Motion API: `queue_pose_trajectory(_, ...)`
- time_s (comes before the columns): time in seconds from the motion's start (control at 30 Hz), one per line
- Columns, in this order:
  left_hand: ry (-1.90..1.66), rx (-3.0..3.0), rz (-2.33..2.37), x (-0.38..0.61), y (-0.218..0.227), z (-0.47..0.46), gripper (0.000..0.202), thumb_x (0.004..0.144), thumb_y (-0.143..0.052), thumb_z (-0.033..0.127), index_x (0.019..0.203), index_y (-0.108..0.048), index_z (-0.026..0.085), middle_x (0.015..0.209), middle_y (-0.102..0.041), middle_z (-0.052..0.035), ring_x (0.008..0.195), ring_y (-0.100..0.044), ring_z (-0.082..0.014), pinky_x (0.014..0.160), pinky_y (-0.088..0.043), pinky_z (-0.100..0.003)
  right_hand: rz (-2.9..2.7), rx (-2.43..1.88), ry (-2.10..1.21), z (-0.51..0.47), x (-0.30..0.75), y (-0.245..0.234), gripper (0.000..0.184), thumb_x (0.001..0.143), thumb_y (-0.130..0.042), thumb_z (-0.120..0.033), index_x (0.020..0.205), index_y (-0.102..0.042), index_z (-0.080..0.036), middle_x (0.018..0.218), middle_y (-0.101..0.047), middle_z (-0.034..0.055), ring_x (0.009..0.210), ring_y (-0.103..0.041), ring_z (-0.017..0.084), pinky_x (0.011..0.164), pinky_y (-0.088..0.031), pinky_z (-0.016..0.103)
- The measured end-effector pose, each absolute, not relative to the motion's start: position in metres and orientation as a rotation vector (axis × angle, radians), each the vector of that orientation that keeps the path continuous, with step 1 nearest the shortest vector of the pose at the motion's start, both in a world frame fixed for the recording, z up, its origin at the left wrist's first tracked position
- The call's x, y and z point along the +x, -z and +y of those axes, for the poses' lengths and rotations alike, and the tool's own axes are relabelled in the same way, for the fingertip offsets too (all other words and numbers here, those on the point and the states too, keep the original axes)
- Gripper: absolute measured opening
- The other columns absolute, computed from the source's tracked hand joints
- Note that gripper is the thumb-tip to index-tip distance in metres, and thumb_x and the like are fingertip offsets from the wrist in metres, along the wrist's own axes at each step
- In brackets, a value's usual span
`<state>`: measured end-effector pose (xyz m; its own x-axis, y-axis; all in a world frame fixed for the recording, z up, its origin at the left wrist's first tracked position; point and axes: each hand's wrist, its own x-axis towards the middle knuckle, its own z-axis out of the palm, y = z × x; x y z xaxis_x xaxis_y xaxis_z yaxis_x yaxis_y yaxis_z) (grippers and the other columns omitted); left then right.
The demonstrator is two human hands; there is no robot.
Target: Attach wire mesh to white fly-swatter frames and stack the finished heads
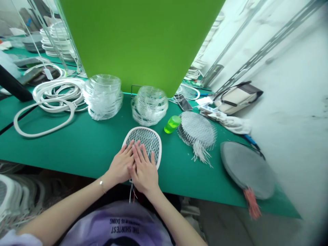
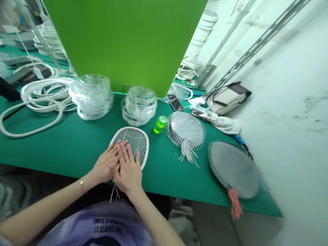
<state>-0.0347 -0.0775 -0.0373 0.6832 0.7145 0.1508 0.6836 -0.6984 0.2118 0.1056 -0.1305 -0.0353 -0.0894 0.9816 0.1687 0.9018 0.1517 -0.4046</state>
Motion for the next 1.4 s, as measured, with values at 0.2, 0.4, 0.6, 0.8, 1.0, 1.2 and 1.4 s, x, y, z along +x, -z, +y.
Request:
queue_pose_trajectory(0.2,-0.322,2.726,1.152,-0.034,0.038,-0.082,0.062,0.105,-0.035,0.045,0.161,-0.019,0.022,0.165,-0.024,-0.0065,0.152,-0.021,-0.0287,0.120,-0.027,-0.047,-1.793,-1.741,-0.154,-0.103,0.143,0.016,0.072,0.103,-0.029,-0.048,0.160,0.001,-0.015,0.165,-0.016,0.0181,0.152,-0.018,0.033,0.114,-0.034,0.056)
queue_pose_trajectory(0.4,-0.335,2.706,1.160,-0.045,0.036,-0.100,0.067,0.104,-0.036,0.053,0.161,-0.012,0.027,0.165,-0.022,-0.0026,0.152,-0.023,-0.0276,0.120,-0.028,-0.045,-1.505,-2.034,0.023,0.010,0.254,-0.017,0.068,0.086,-0.053,-0.065,0.130,-0.055,-0.013,0.116,-0.066,0.0202,0.105,-0.065,0.036,0.084,-0.052,0.048)
queue_pose_trajectory(0.6,-0.334,2.697,1.182,-0.045,0.033,-0.105,0.065,0.105,-0.035,0.050,0.161,-0.012,0.027,0.165,-0.022,-0.0013,0.152,-0.023,-0.0273,0.120,-0.028,-0.044,-1.485,-1.883,0.142,-0.060,0.210,-0.029,0.049,0.080,-0.058,-0.063,0.100,-0.063,-0.019,0.077,-0.070,0.0068,0.065,-0.067,0.025,0.064,-0.055,0.039)
queue_pose_trajectory(0.8,-0.363,2.697,1.199,-0.043,0.034,-0.104,0.064,0.105,-0.035,0.050,0.161,-0.015,0.026,0.164,-0.025,-0.0027,0.151,-0.026,-0.0271,0.119,-0.030,-0.043,-1.812,-1.385,-0.028,-0.181,0.130,-0.022,0.041,0.076,-0.075,-0.041,0.114,-0.059,-0.041,0.069,-0.071,-0.0037,0.047,-0.064,0.021,0.036,-0.053,0.033)
queue_pose_trajectory(1.0,-0.313,2.676,1.151,-0.050,0.031,-0.108,0.075,0.101,-0.038,0.062,0.161,-0.012,0.026,0.165,-0.022,-0.0030,0.151,-0.026,-0.0292,0.118,-0.031,-0.045,-1.439,-1.625,0.220,-0.141,0.167,-0.015,0.022,0.080,-0.070,-0.046,0.096,-0.063,-0.032,0.077,-0.073,0.0043,0.052,-0.067,0.026,0.042,-0.055,0.040)
queue_pose_trajectory(1.2,-0.282,2.653,1.126,-0.054,0.029,-0.115,0.077,0.100,-0.039,0.063,0.161,-0.010,0.028,0.165,-0.019,-0.0007,0.151,-0.024,-0.0295,0.119,-0.030,-0.045,-1.442,-1.793,0.165,-0.086,0.191,-0.012,0.041,0.080,-0.063,-0.061,0.091,-0.062,-0.022,0.066,-0.067,0.0024,0.051,-0.063,0.021,0.049,-0.049,0.031)
queue_pose_trajectory(1.4,-0.310,2.612,1.119,-0.054,0.028,-0.115,0.077,0.100,-0.040,0.063,0.161,-0.009,0.028,0.165,-0.021,-0.0009,0.151,-0.024,-0.0293,0.120,-0.029,-0.044,-1.475,-1.890,0.081,-0.018,0.170,-0.014,0.046,0.078,-0.056,-0.063,0.096,-0.062,-0.022,0.066,-0.067,0.0027,0.058,-0.063,0.024,0.056,-0.046,0.032)
